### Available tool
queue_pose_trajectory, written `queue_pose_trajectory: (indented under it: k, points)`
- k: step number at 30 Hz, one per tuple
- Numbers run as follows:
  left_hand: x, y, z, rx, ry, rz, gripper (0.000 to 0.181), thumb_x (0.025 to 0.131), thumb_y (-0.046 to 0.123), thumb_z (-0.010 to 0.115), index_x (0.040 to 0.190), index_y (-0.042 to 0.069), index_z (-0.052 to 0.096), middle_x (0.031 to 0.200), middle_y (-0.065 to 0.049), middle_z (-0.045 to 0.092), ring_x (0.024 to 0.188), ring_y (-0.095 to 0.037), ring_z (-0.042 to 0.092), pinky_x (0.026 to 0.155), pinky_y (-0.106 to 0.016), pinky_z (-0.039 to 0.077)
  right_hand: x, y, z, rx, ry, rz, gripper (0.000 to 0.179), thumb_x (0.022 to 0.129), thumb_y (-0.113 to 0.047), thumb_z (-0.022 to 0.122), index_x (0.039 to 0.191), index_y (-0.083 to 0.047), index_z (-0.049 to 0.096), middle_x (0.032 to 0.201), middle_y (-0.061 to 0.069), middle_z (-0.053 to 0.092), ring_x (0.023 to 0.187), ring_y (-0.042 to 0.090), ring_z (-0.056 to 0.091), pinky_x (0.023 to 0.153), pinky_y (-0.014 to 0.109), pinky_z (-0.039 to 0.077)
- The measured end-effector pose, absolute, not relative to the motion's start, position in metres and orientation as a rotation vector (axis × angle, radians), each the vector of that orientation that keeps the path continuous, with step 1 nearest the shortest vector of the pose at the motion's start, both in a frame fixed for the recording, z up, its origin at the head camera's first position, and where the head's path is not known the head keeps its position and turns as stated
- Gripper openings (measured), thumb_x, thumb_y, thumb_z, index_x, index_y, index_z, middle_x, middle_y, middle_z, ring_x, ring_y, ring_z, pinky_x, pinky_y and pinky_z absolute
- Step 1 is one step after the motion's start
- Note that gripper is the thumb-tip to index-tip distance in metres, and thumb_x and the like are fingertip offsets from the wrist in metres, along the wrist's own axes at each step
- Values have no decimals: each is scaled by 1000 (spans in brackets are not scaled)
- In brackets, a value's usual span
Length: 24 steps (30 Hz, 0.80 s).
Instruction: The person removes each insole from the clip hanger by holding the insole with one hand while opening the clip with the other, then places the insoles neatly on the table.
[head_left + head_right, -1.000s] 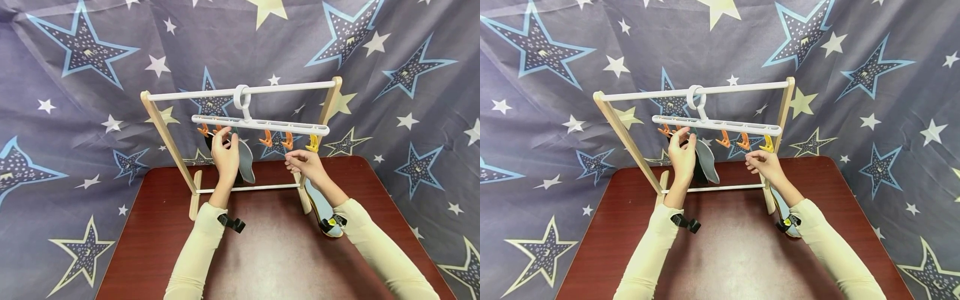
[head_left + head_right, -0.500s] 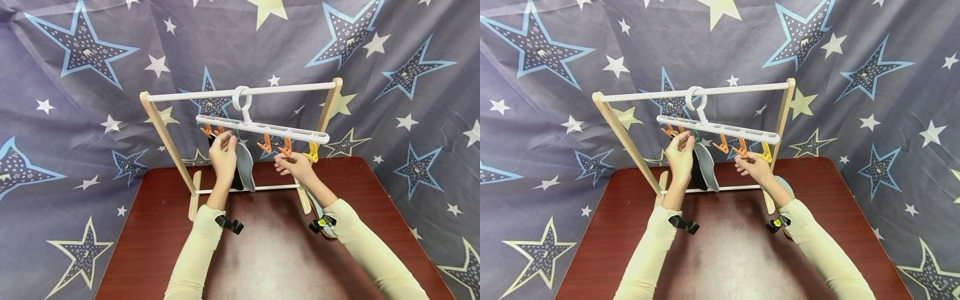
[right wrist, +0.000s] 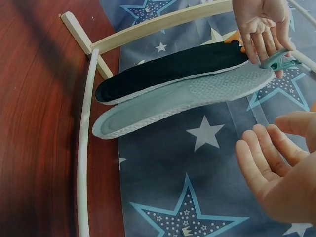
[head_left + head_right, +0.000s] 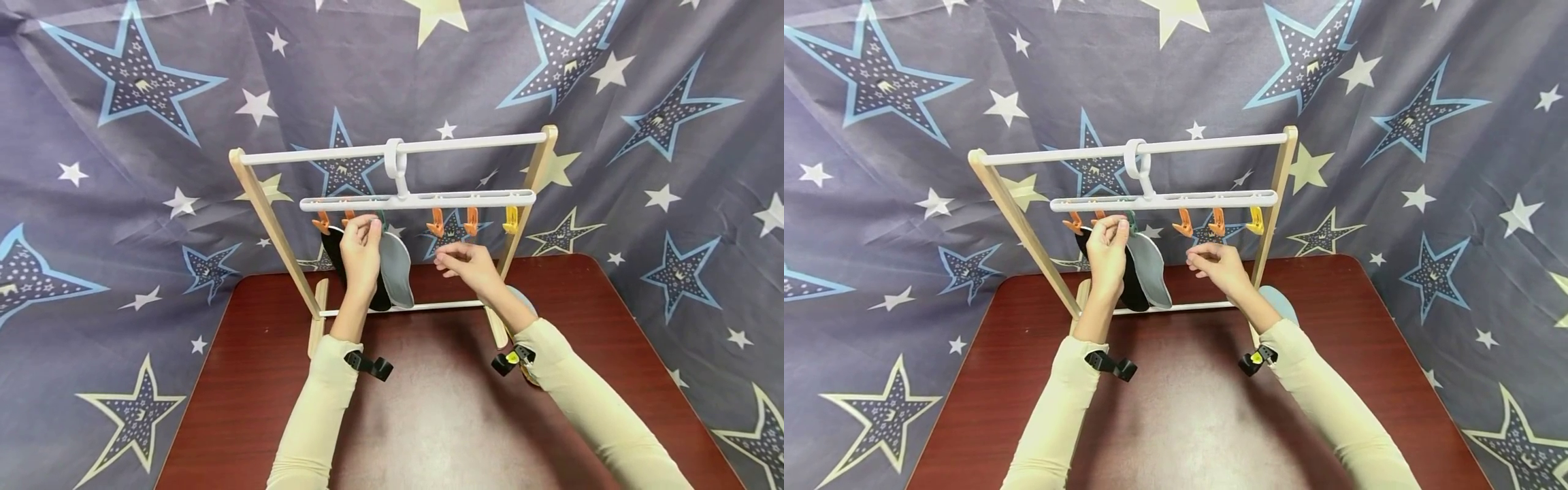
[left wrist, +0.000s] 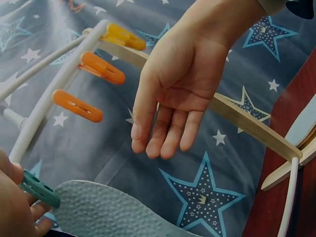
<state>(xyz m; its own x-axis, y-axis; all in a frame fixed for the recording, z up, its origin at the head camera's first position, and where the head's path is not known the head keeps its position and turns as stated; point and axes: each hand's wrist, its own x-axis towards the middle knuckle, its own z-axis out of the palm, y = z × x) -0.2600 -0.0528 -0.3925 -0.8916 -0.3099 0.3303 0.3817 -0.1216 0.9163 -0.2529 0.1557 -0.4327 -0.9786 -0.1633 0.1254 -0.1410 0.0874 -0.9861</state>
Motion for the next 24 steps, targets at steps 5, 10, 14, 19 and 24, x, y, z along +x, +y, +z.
queue_pose_trajectory:
  k: [5, 10, 14, 19, 24]
  points:
    - [-260, -55, -392, -112, -1702, -2069, 26, 99, 0, 60, 123, -10, 60, 116, -27, 67, 97, -4, 62, 88, -16, 52, -256, 147, -434, -315, 2305, -2077, 30, 98, -9, 66, 119, 13, 66, 110, 31, 71, 85, 8, 73, 79, 33, 64]
    - [-258, -56, -390, -108, -1740, -2043, 32, 99, 1, 62, 129, -11, 61, 122, -30, 65, 98, -5, 62, 89, -15, 51, -258, 140, -436, -318, 2273, -2101, 31, 97, -8, 67, 120, 13, 66, 115, 33, 70, 86, 10, 73, 79, 31, 64]
    - [-256, -56, -387, -73, -1802, -2006, 30, 99, 2, 63, 127, -10, 64, 118, -28, 66, 98, -8, 64, 89, -15, 51, -257, 133, -435, -321, 2259, -2096, 31, 97, -7, 68, 121, 13, 66, 116, 32, 70, 87, 9, 72, 80, 29, 63]
    - [-255, -57, -385, -65, -1845, -2003, 33, 100, 0, 60, 131, -12, 61, 125, -29, 64, 111, -25, 66, 97, -21, 53, -257, 126, -435, -357, 2290, -2043, 29, 97, -8, 68, 120, 10, 67, 117, 29, 71, 89, 7, 71, 86, 35, 63]
    - [-255, -58, -384, -57, -1861, -2026, 33, 100, -1, 59, 131, -14, 59, 125, -30, 63, 113, -30, 64, 95, -21, 52, -257, 120, -438, -374, 2287, -2040, 28, 98, -7, 67, 120, 10, 68, 120, 31, 69, 90, 5, 69, 91, 43, 61]
